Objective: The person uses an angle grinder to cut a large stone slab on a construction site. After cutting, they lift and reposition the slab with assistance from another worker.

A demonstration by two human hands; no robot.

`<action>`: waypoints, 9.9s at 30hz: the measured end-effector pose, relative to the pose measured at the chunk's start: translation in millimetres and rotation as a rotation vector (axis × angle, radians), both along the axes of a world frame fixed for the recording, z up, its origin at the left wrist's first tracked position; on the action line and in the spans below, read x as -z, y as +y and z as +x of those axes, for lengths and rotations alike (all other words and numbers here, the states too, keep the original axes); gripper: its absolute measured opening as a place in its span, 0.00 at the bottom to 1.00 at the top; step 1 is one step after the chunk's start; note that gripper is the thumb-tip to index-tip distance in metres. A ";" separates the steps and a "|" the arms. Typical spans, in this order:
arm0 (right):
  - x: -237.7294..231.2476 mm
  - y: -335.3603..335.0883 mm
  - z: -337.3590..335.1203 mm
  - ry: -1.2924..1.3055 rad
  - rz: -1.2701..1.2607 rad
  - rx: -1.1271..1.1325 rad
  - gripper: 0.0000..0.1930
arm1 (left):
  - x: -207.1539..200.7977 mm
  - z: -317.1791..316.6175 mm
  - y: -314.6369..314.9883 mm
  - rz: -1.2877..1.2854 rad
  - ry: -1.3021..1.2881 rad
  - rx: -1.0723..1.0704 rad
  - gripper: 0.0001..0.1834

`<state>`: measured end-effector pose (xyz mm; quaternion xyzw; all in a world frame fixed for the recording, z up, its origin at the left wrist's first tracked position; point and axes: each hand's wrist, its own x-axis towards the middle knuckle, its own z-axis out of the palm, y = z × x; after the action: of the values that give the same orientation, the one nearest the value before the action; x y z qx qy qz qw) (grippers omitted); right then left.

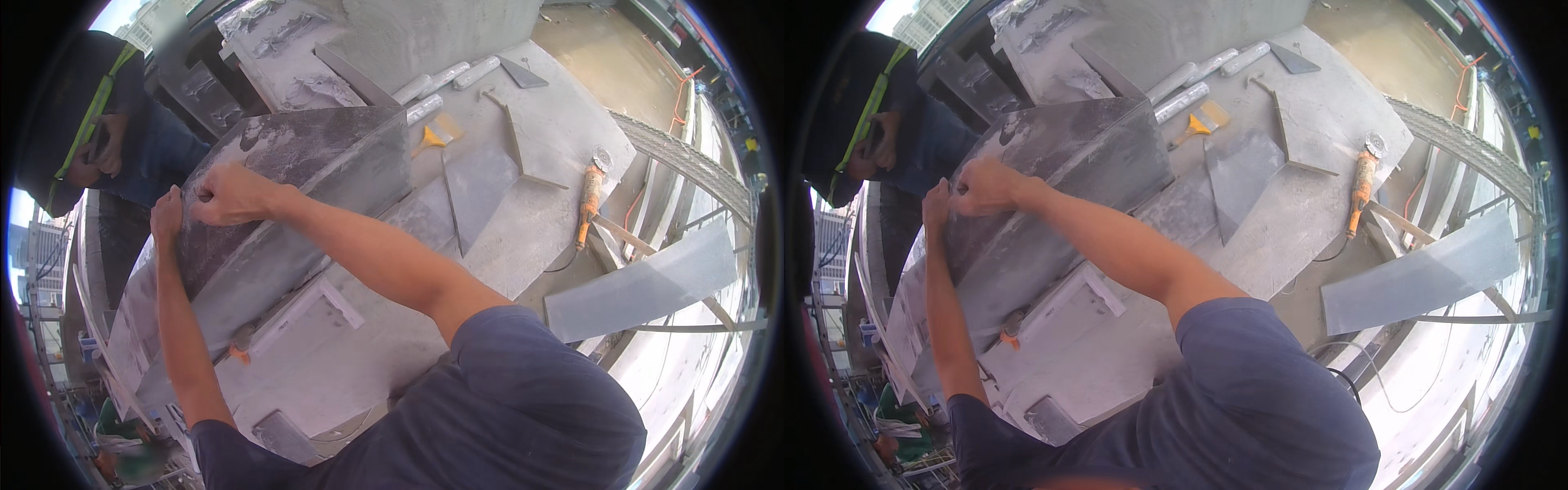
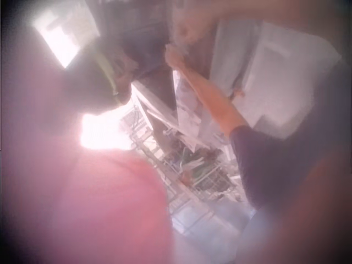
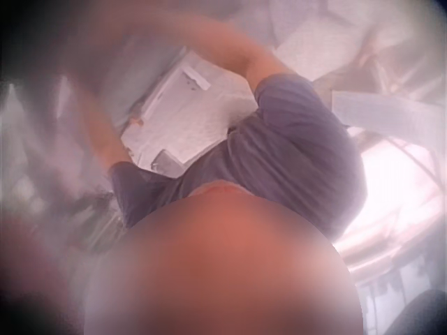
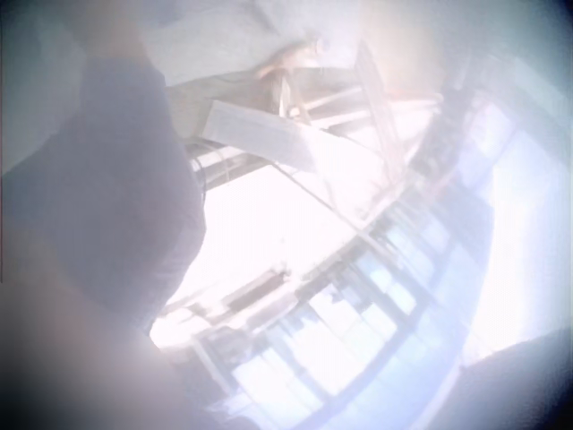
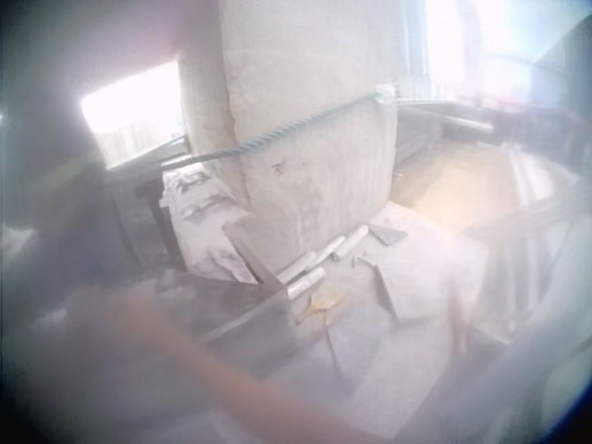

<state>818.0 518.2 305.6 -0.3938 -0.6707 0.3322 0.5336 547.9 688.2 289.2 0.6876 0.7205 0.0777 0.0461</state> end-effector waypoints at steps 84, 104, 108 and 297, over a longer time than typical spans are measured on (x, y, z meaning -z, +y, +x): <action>-67.5 -34.7 91.1 0.426 -0.213 -0.244 0.24 | -10.7 18.2 -37.9 0.140 -0.053 0.025 0.30; -24.1 -19.5 -35.5 0.095 -0.398 -0.075 0.20 | -12.2 12.3 -55.5 0.128 -0.099 0.132 0.31; -10.7 -10.4 -33.4 0.070 -0.388 -0.280 0.18 | -20.5 -11.0 -76.9 0.064 -0.117 0.100 0.32; 323.5 -576.8 -5.2 -1.329 -0.453 0.133 0.32 | 415.4 -208.5 -747.0 0.253 -2.322 -0.941 0.47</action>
<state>812.8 -58.6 -17.9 -0.6550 -0.7433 0.1193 -0.0651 339.4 -58.8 -126.2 -0.1090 0.4177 0.7126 0.5531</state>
